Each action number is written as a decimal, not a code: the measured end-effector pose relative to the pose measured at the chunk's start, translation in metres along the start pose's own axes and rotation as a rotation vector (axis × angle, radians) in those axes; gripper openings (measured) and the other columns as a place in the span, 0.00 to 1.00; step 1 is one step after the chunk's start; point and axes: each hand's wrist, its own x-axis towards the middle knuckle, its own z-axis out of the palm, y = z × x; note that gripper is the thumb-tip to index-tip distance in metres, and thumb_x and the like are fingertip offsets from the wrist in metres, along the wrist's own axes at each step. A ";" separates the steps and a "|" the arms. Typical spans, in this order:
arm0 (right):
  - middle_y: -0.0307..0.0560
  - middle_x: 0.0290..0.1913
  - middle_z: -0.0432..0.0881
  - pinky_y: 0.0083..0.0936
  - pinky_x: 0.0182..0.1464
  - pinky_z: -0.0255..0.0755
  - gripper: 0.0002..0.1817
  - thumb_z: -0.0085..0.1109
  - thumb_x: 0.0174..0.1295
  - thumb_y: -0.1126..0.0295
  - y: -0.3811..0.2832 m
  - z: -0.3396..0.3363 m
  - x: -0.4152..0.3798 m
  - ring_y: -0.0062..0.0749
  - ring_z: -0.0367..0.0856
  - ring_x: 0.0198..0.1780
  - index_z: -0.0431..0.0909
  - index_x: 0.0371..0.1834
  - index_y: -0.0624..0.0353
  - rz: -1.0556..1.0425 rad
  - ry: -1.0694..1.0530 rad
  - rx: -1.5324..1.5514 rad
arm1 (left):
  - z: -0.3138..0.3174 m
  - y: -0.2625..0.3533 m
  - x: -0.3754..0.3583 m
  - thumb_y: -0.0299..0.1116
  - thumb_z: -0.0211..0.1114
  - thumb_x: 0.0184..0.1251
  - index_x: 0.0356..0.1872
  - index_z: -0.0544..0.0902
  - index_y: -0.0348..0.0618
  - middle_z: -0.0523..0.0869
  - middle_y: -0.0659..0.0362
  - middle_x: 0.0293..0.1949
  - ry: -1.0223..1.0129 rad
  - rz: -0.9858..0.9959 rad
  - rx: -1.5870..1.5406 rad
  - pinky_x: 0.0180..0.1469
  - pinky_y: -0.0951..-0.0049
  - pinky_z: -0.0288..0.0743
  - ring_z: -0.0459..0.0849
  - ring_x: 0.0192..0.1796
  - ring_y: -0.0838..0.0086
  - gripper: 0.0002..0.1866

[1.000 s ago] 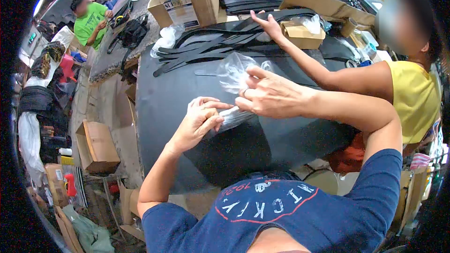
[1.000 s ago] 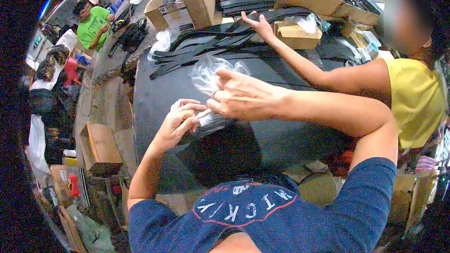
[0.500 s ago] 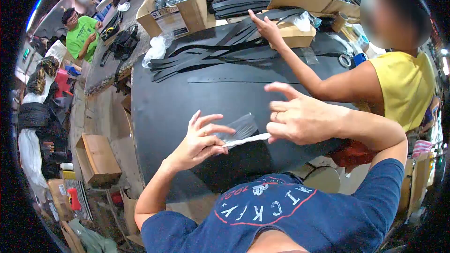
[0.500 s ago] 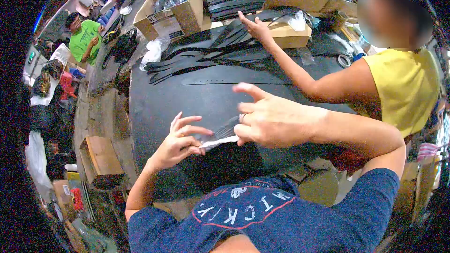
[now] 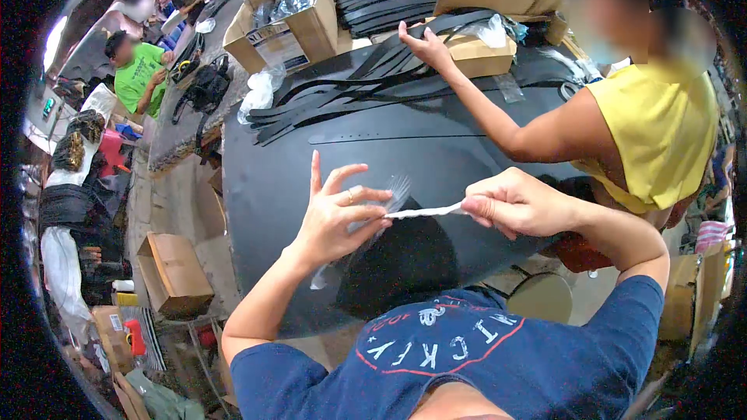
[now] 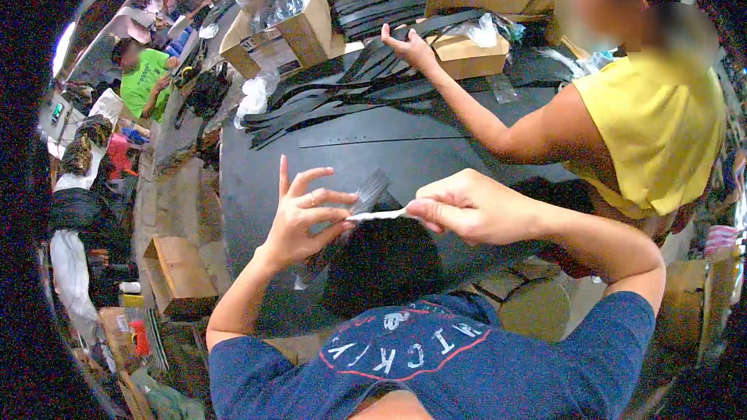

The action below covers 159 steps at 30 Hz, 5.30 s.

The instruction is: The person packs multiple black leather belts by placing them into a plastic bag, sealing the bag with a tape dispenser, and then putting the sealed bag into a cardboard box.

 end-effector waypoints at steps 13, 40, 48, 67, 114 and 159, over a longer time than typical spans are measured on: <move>0.27 0.18 0.56 0.19 0.14 0.61 0.20 0.47 0.71 0.49 0.063 0.012 -0.015 0.14 0.53 0.13 0.67 0.28 0.52 0.180 0.115 0.885 | 0.017 -0.006 0.037 0.37 0.75 0.49 0.24 0.89 0.54 0.89 0.68 0.39 0.113 -0.117 0.072 0.75 0.44 0.30 0.77 0.59 0.69 0.04; 0.34 0.20 0.59 0.20 0.16 0.59 0.10 0.47 0.71 0.65 0.116 0.194 0.092 0.20 0.57 0.16 0.64 0.30 0.52 -0.593 -0.651 2.255 | 0.036 0.044 0.074 0.24 0.72 0.45 0.20 0.84 0.48 0.82 0.67 0.22 0.463 0.008 0.114 0.76 0.49 0.42 0.81 0.30 0.77 0.06; 0.36 0.20 0.63 0.34 0.21 0.69 0.13 0.51 0.68 0.59 0.051 0.093 0.114 0.30 0.65 0.19 0.68 0.28 0.52 -0.982 -0.653 1.502 | -0.038 0.119 0.082 0.19 0.68 0.50 0.28 0.85 0.42 0.88 0.59 0.31 0.801 0.087 -0.173 0.74 0.46 0.40 0.85 0.37 0.74 0.06; 0.44 0.34 0.75 0.31 0.31 0.73 0.09 0.57 0.48 0.72 -0.070 0.016 0.066 0.38 0.78 0.31 0.73 0.34 0.55 -1.403 0.440 -1.008 | -0.105 0.143 -0.050 0.29 0.68 0.58 0.25 0.81 0.38 0.83 0.57 0.34 0.619 -0.318 -0.235 0.66 0.61 0.56 0.74 0.55 0.67 0.07; 0.47 0.37 0.83 0.24 0.38 0.73 0.19 0.51 0.70 0.58 -0.084 0.201 0.186 0.25 0.78 0.34 0.84 0.38 0.63 -0.696 0.304 0.182 | -0.093 -0.015 -0.165 0.26 0.59 0.69 0.35 0.76 0.38 0.83 0.46 0.51 0.662 -0.393 -0.579 0.64 0.67 0.65 0.81 0.49 0.71 0.04; 0.49 0.39 0.83 0.25 0.47 0.75 0.13 0.70 0.46 0.80 -0.011 0.231 0.232 0.33 0.82 0.43 0.84 0.38 0.64 -0.654 0.967 -0.039 | -0.063 -0.050 -0.135 0.28 0.68 0.62 0.34 0.82 0.36 0.80 0.60 0.36 0.599 -0.731 -0.545 0.40 0.76 0.76 0.81 0.36 0.79 0.06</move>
